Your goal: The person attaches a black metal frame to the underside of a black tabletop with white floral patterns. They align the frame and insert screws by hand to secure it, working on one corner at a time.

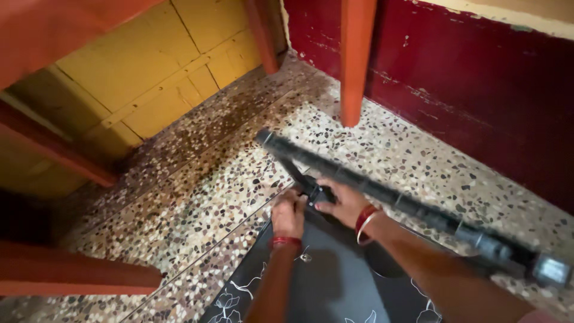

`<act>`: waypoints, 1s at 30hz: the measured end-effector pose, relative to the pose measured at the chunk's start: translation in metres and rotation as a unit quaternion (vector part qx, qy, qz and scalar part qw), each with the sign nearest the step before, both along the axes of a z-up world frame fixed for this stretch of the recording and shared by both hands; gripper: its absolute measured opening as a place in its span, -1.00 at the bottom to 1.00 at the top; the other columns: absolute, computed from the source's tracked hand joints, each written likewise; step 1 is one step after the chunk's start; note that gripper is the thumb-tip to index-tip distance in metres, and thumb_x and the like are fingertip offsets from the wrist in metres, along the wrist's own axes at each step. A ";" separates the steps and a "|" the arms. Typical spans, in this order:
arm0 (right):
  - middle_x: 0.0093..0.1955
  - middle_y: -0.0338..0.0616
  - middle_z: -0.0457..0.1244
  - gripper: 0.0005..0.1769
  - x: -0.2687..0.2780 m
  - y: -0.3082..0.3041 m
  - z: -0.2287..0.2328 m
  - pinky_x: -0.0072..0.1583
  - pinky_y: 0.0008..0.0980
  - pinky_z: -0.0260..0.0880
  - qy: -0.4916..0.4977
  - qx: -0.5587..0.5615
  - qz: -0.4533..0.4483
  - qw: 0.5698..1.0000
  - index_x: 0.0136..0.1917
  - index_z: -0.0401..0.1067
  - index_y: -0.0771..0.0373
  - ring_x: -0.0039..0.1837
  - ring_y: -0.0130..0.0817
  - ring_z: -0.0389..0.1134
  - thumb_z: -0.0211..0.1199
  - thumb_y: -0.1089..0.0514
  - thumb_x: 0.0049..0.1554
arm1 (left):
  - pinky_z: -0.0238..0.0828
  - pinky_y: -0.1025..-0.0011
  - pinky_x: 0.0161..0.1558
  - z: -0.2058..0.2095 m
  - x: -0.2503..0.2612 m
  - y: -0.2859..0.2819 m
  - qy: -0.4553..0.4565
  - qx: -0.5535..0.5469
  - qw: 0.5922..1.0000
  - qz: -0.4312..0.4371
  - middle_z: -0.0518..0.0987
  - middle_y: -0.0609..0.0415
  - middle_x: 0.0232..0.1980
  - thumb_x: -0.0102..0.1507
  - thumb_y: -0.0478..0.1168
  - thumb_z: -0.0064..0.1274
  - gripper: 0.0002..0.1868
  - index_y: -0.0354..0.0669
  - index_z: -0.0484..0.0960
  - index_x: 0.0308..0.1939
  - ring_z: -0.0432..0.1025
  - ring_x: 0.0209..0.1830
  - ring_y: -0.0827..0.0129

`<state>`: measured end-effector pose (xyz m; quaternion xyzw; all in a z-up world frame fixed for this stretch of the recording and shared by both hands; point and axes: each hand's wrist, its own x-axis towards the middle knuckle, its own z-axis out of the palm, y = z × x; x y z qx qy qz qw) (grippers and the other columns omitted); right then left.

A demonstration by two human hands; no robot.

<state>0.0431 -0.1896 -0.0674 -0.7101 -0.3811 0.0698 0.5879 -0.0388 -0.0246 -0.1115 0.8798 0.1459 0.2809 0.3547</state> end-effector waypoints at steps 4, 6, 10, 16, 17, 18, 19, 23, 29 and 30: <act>0.01 0.02 0.31 -0.44 -0.010 -0.007 -0.018 0.11 -0.14 0.40 -0.037 -0.186 -0.117 0.975 0.33 0.42 0.09 0.02 0.01 0.38 0.38 0.04 0.06 | 0.42 -0.03 -0.09 -0.050 0.008 0.014 -0.058 0.370 0.927 -0.015 0.68 -0.20 -0.13 0.10 -0.16 0.12 -0.72 -0.10 0.70 -0.13 0.55 -0.10 -0.13; 0.01 0.04 0.32 -0.48 -0.012 -0.008 -0.016 0.14 -0.12 0.38 -0.077 -0.129 -0.132 0.980 0.29 0.45 0.13 0.08 0.05 0.38 0.38 0.08 0.05 | 0.50 0.01 -0.04 -0.069 0.014 0.020 0.019 0.023 0.999 -0.024 0.68 -0.16 -0.13 0.23 -0.10 0.12 -0.73 -0.14 0.66 -0.06 0.58 -0.11 -0.07; 0.00 0.09 0.30 -0.47 -0.007 -0.009 -0.004 0.12 -0.11 0.38 -0.086 -0.143 -0.108 0.980 0.30 0.45 0.14 0.06 0.08 0.36 0.36 0.13 0.03 | 0.43 -0.17 -0.01 -0.073 0.014 0.030 0.043 0.483 0.874 -0.047 0.66 -0.08 0.02 0.16 -0.02 0.00 -0.58 0.14 0.66 0.08 0.54 0.00 -0.06; -0.01 0.06 0.33 -0.52 -0.012 -0.007 -0.004 0.12 -0.14 0.39 -0.021 -0.163 -0.139 0.976 0.28 0.50 0.12 0.05 0.03 0.39 0.27 0.13 0.06 | 0.40 -0.08 -0.01 0.010 0.017 0.026 0.369 0.170 0.913 0.017 0.59 -0.32 0.01 0.31 0.37 -0.13 -0.29 -0.21 0.67 0.00 0.49 -0.01 -0.17; -0.01 0.06 0.34 -0.54 -0.011 -0.005 -0.004 0.13 -0.15 0.39 0.003 -0.173 -0.145 0.974 0.27 0.50 0.12 0.05 0.02 0.40 0.29 0.08 0.09 | 0.42 -0.06 0.00 0.028 0.013 0.021 0.340 0.136 0.931 0.005 0.62 -0.32 -0.07 0.31 0.31 -0.11 -0.35 -0.24 0.69 -0.08 0.51 -0.06 -0.17; -0.01 0.06 0.35 -0.56 -0.010 -0.003 -0.004 0.14 -0.17 0.39 0.026 -0.182 -0.151 0.971 0.26 0.49 0.13 0.06 0.01 0.41 0.30 0.03 0.11 | 0.44 -0.03 0.00 0.045 0.010 0.017 0.310 0.101 0.945 -0.007 0.64 -0.32 -0.14 0.31 0.24 -0.08 -0.41 -0.26 0.71 -0.16 0.54 -0.11 -0.16; 0.06 0.08 0.35 -0.55 -0.011 -0.001 -0.004 0.17 -0.17 0.38 0.055 -0.173 -0.157 0.971 0.29 0.47 0.11 0.12 0.01 0.41 0.25 0.02 0.14 | 0.45 -0.01 0.00 0.061 0.008 0.012 0.278 0.065 0.958 -0.021 0.66 -0.32 -0.21 0.31 0.18 -0.05 -0.45 -0.28 0.73 -0.25 0.56 -0.17 -0.15; 0.22 0.11 0.36 -0.57 -0.021 -0.002 -0.011 0.29 -0.15 0.31 0.099 -0.128 -0.166 0.973 0.34 0.46 0.11 0.27 0.05 0.37 0.07 0.04 0.24 | 0.39 -0.09 -0.12 0.092 0.005 -0.010 0.191 0.073 0.979 -0.014 0.60 -0.38 -0.25 0.32 0.24 -0.05 -0.38 -0.34 0.67 -0.29 0.49 -0.19 -0.30; 0.21 0.05 0.37 -0.52 -0.031 -0.021 0.005 0.29 -0.11 0.28 0.128 -0.157 -0.124 0.971 0.36 0.43 0.02 0.27 0.04 0.36 -0.08 0.04 0.24 | 0.43 -0.03 -0.13 0.095 0.010 -0.009 0.216 0.084 0.973 -0.017 0.61 -0.37 -0.27 0.34 0.24 -0.05 -0.36 -0.36 0.68 -0.31 0.52 -0.21 -0.24; 0.17 0.05 0.38 -0.51 -0.033 -0.025 0.006 0.27 -0.11 0.29 0.137 -0.169 -0.110 0.970 0.37 0.43 0.01 0.26 0.04 0.37 -0.09 0.04 0.24 | 0.43 -0.01 -0.12 0.094 0.012 -0.005 0.229 0.078 0.970 -0.032 0.63 -0.36 -0.27 0.35 0.23 -0.05 -0.37 -0.35 0.69 -0.31 0.54 -0.21 -0.22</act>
